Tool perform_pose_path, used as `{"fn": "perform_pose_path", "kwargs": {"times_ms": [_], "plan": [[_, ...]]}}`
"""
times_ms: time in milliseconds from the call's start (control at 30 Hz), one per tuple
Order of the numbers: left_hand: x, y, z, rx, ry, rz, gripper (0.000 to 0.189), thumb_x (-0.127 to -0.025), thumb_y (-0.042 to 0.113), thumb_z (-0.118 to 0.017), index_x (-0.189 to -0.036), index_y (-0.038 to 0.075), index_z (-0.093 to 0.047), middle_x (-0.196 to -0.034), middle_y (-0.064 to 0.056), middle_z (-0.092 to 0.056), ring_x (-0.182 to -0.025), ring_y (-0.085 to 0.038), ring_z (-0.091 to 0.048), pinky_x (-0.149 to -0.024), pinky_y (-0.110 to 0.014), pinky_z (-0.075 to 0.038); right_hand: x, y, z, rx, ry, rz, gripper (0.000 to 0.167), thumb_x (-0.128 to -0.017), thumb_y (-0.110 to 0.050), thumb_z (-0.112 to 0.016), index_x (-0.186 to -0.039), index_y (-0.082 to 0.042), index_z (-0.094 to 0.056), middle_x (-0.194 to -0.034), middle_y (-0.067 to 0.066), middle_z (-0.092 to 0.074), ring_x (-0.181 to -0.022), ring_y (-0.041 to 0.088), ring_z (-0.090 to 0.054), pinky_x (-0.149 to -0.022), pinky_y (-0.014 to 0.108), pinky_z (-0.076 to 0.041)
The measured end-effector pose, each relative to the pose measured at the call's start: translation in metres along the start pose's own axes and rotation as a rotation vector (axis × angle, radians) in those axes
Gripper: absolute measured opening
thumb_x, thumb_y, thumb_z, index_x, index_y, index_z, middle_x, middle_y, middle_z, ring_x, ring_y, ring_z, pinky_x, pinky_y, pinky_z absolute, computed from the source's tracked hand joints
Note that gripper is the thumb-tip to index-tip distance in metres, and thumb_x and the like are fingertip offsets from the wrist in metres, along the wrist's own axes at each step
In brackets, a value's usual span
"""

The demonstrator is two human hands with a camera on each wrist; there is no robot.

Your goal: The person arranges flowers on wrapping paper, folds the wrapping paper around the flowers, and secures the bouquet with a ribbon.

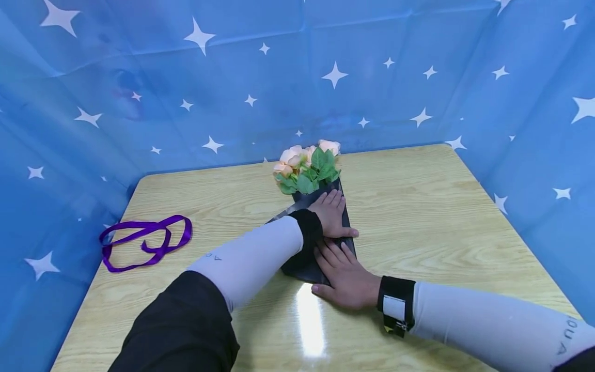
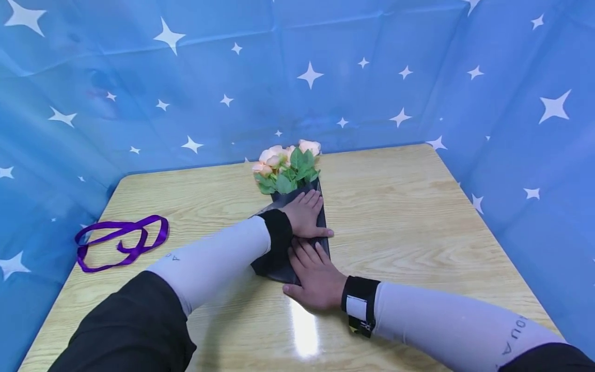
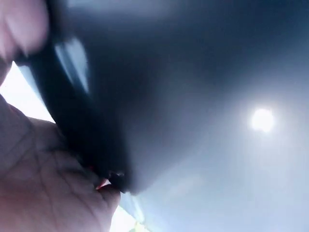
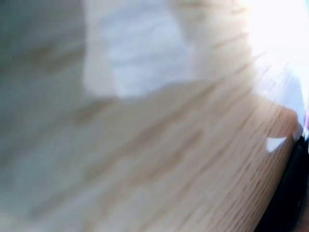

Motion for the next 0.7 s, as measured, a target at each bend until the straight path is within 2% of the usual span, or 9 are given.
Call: {"fn": "perform_pose_path", "kwargs": {"times_ms": [200, 433, 533, 633, 700], "plan": [[-0.022, -0.011, 0.02, 0.016, -0.004, 0.015, 0.097, -0.102, 0.074, -0.036, -0.167, 0.008, -0.011, -0.176, -0.011, -0.008, -0.164, -0.024, -0.004, -0.133, -0.039, -0.01, -0.001, 0.005, -0.001, -0.015, 0.01, 0.003, 0.084, -0.107, -0.057, -0.044, -0.165, -0.001, -0.021, -0.175, 0.016, -0.007, -0.163, 0.034, 0.002, -0.129, 0.062, -0.002], [-0.033, -0.023, 0.035, 0.04, 0.017, 0.035, 0.088, -0.105, 0.067, -0.037, -0.167, 0.008, -0.015, -0.176, -0.01, -0.01, -0.164, -0.024, -0.006, -0.132, -0.039, -0.018, 0.0, 0.001, 0.004, -0.007, 0.015, 0.007, 0.084, -0.106, -0.057, -0.044, -0.165, -0.003, -0.02, -0.176, 0.016, -0.006, -0.164, 0.032, 0.004, -0.13, 0.061, 0.0], [-0.036, -0.023, 0.03, 0.022, 0.025, 0.019, 0.085, -0.107, 0.065, -0.033, -0.167, 0.008, -0.013, -0.177, -0.01, -0.008, -0.164, -0.023, -0.004, -0.132, -0.041, -0.015, 0.0, 0.002, 0.005, -0.022, 0.007, -0.003, 0.083, -0.106, -0.056, -0.045, -0.165, -0.003, -0.02, -0.176, 0.015, -0.006, -0.164, 0.032, 0.004, -0.13, 0.06, 0.001], [-0.031, -0.018, 0.02, -0.019, 0.045, -0.02, 0.088, -0.106, 0.068, -0.03, -0.167, 0.008, -0.012, -0.177, -0.01, -0.005, -0.164, -0.024, 0.0, -0.133, -0.044, -0.009, 0.0, 0.004, 0.002, -0.03, 0.003, -0.013, 0.084, -0.106, -0.057, -0.044, -0.165, -0.003, -0.02, -0.176, 0.014, -0.005, -0.164, 0.031, 0.005, -0.13, 0.06, 0.001], [-0.025, -0.011, 0.015, -0.035, 0.037, -0.046, 0.091, -0.104, 0.071, -0.03, -0.167, 0.008, -0.012, -0.177, -0.01, -0.004, -0.164, -0.024, 0.002, -0.133, -0.044, -0.005, 0.001, 0.006, 0.001, -0.036, 0.001, -0.019, 0.084, -0.106, -0.058, -0.044, -0.166, -0.004, -0.019, -0.176, 0.013, -0.004, -0.164, 0.03, 0.005, -0.13, 0.06, 0.001]]}}
Point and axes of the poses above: each hand's wrist, its own x-axis away from the middle knuckle, its own z-axis out of the back of the hand, y = z × x, the point moved 1 cm from there along -x, towards the middle knuckle
